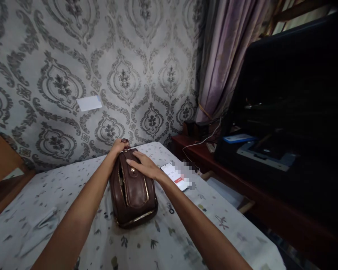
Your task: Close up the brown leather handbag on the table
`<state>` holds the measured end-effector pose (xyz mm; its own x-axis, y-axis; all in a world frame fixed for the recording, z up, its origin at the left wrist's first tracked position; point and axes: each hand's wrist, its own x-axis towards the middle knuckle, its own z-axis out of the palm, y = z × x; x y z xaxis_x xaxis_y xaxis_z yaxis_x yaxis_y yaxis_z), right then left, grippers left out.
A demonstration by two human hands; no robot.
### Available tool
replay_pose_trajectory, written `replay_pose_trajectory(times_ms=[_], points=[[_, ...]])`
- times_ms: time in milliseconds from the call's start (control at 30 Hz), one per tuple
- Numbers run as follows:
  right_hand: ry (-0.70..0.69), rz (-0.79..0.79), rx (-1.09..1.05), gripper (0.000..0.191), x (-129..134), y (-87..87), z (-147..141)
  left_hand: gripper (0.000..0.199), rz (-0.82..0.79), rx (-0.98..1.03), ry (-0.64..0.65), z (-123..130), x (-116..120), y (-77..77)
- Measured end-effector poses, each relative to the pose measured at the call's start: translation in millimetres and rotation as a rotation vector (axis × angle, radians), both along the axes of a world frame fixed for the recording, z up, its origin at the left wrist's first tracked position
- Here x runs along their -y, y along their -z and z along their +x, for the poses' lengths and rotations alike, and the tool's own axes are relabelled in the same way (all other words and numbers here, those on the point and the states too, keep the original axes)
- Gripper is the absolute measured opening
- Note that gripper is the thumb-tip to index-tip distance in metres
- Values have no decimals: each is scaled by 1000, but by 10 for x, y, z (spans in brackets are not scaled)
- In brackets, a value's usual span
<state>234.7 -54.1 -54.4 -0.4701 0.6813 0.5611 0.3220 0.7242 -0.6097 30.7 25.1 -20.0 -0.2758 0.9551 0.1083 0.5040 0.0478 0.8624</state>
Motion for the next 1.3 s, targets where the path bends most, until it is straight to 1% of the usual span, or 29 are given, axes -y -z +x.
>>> replay_pose_trajectory(times_ms=[133, 200, 300, 433, 533, 667, 833, 1133, 1300], points=[[7, 6, 29, 69, 20, -13, -5, 18, 8, 53, -4, -8, -15, 29], [-17, -66, 102, 73, 71, -70, 23, 17, 15, 77, -5, -12, -20, 41], [-52, -199, 229, 83, 145, -191, 61, 16, 31, 114, -5, -17, -26, 53], [-69, -238, 288, 85, 202, -296, 69, 19, 52, 157, -4, -25, -34, 63], [-63, -266, 301, 84, 206, -300, 62, 23, 67, 183, -4, -29, -27, 68], [-75, -281, 276, 82, 198, -274, 65, 22, 73, 213, 6, -26, -2, 63], [-72, -293, 273, 89, 221, -281, 79, 20, 74, 250, 21, -12, 28, 46], [-70, -314, 262, 95, 283, -321, 74, 19, 79, 265, 57, -16, 98, 5], [-57, -313, 324, 89, 303, -354, 51, 18, 74, 253, 73, -17, 89, 11]])
